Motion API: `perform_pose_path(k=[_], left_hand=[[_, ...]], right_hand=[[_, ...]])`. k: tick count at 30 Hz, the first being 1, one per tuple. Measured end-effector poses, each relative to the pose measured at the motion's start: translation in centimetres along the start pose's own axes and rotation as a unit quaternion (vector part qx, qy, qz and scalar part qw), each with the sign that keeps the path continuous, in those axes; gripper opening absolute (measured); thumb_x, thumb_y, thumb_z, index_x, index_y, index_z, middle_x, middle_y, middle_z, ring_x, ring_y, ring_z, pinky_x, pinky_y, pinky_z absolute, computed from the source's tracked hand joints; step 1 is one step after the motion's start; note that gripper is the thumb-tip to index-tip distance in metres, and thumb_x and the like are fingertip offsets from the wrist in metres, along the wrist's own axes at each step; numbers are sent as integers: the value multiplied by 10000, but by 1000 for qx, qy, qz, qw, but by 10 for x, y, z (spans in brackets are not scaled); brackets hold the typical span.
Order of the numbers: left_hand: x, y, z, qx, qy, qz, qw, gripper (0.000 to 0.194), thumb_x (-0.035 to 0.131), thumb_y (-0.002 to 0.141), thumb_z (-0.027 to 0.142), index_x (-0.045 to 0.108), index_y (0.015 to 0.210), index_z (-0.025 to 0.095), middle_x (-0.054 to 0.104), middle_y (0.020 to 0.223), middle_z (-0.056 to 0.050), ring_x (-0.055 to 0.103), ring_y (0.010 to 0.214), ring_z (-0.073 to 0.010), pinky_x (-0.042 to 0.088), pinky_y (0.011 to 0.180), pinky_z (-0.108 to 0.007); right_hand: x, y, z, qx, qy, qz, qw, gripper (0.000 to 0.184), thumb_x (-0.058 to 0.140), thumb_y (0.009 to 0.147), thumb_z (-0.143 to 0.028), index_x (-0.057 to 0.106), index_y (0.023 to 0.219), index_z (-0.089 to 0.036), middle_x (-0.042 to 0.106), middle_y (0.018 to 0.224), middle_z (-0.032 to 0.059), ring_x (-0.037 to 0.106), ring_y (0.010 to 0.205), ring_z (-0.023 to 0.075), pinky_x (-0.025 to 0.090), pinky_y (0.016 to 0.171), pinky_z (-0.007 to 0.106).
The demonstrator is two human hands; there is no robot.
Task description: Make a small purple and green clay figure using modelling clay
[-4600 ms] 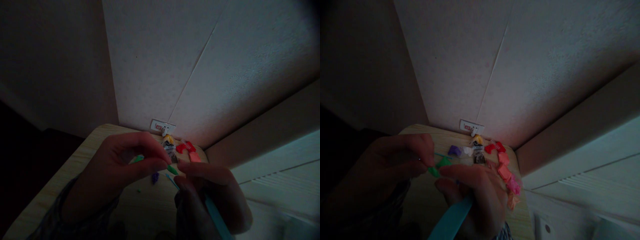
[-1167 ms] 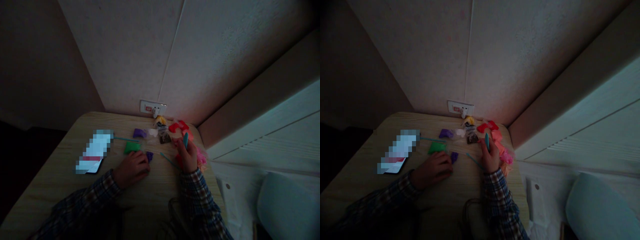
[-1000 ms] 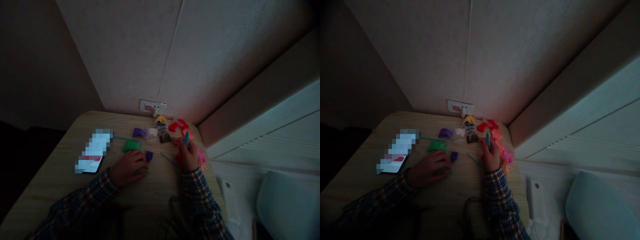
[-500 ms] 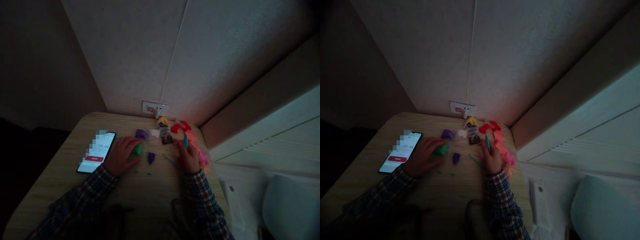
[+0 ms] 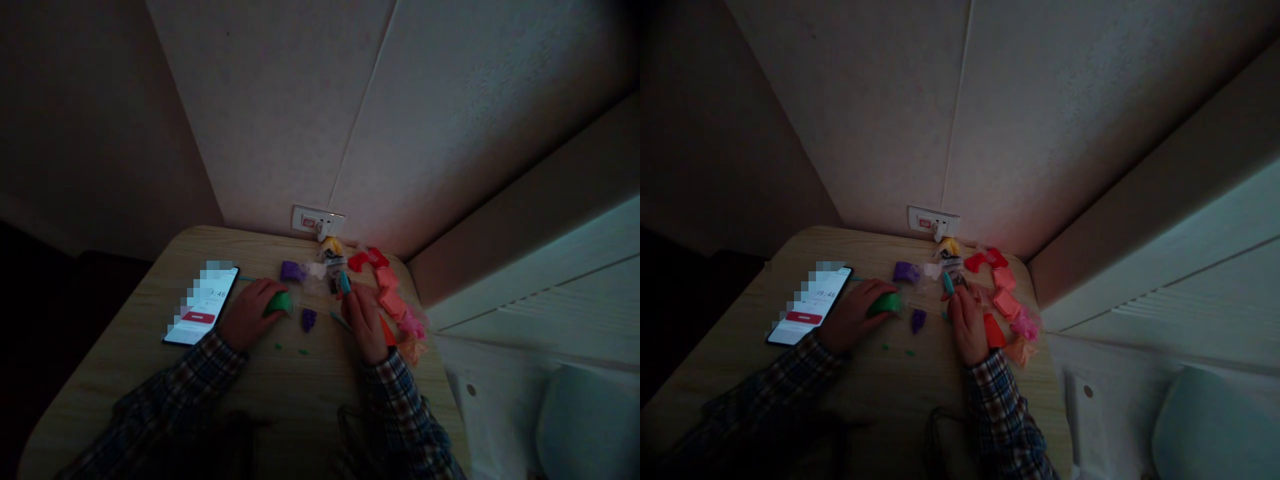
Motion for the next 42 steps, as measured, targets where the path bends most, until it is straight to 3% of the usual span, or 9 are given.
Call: perform_pose_path(k=[7, 14, 20, 23, 26, 29, 34, 38, 42], left_hand=[[-16, -2, 1, 9, 14, 25, 1000, 303, 622, 754, 166, 597, 1056, 175, 606, 1055, -81, 552, 1009, -262, 456, 900, -443], [-11, -5, 0, 27, 71, 1, 997, 343, 647, 727, 150, 613, 1067, 175, 620, 1041, -86, 557, 987, -267, 450, 877, -434], [-22, -7, 8, 34, 138, 36, 989, 393, 610, 760, 149, 583, 1151, 184, 580, 1177, -116, 475, 1089, -316, 407, 858, -476], [-30, -19, 35, 129, 140, 65, 980, 257, 588, 812, 177, 618, 1063, 217, 609, 1114, -87, 478, 1048, -288, 367, 889, -472], [-8, -36, 53, 230, 88, -21, 969, 123, 567, 854, 229, 627, 954, 191, 646, 939, -65, 527, 929, -225, 412, 843, -373], [14, -45, 54, 263, 72, -78, 959, 115, 518, 873, 205, 622, 848, 165, 640, 838, -60, 556, 777, -175, 448, 709, -286], [7, -38, 46, 218, 22, -37, 975, 266, 403, 922, 182, 623, 774, 168, 639, 770, -49, 583, 698, -142, 474, 657, -249], [-16, -27, 35, 130, -148, -14, 980, 161, 494, 901, 226, 627, 838, 162, 669, 802, -42, 631, 759, -146, 508, 710, -248], [-23, -20, 18, 37, -249, 15, 968, 149, 582, 848, 277, 670, 889, 164, 657, 835, -50, 627, 783, -169, 520, 727, -284]], right_hand=[[14, -4, -3, 12, -17, -88, 996, 323, 319, 958, -354, 596, 872, -213, 474, 583, -19, 451, 539, 154, 346, 533, 278], [2, -2, -9, -23, -63, -34, 997, 246, 407, 927, -306, 622, 859, -210, 567, 669, 1, 526, 668, 170, 385, 630, 287], [35, -13, -35, -73, -22, -149, 986, 176, 512, 885, -287, 639, 802, -198, 590, 704, 16, 524, 611, 146, 405, 558, 257], [23, -11, -31, -60, -21, -102, 993, 245, 462, 905, -303, 637, 766, -202, 582, 679, 20, 531, 617, 159, 410, 572, 276], [-4, -6, -16, -38, -21, -7, 999, 302, 415, 923, -316, 633, 739, -216, 599, 700, 17, 556, 701, 182, 421, 711, 329], [-18, -4, -1, -7, -26, 40, 999, 332, 414, 917, -360, 640, 719, -219, 573, 709, 21, 540, 724, 193, 407, 707, 336], [-10, -3, -2, -6, -42, 9, 999, 353, 404, 919, -383, 656, 732, -222, 596, 705, 29, 553, 807, 217, 399, 790, 362], [-6, -3, -4, -6, -39, -11, 999, 363, 375, 933, -386, 663, 780, -224, 615, 706, 22, 571, 831, 217, 383, 853, 371], [-5, -3, -4, -1, -38, -19, 999, 367, 357, 938, -383, 656, 797, -223, 621, 714, 18, 563, 765, 200, 393, 794, 355]])
Point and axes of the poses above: each hand's wrist, its own y-axis towards the middle knuckle, its own x-axis out of the palm, z = x × y, the point moved 10 cm from there along y, towards the middle knuckle
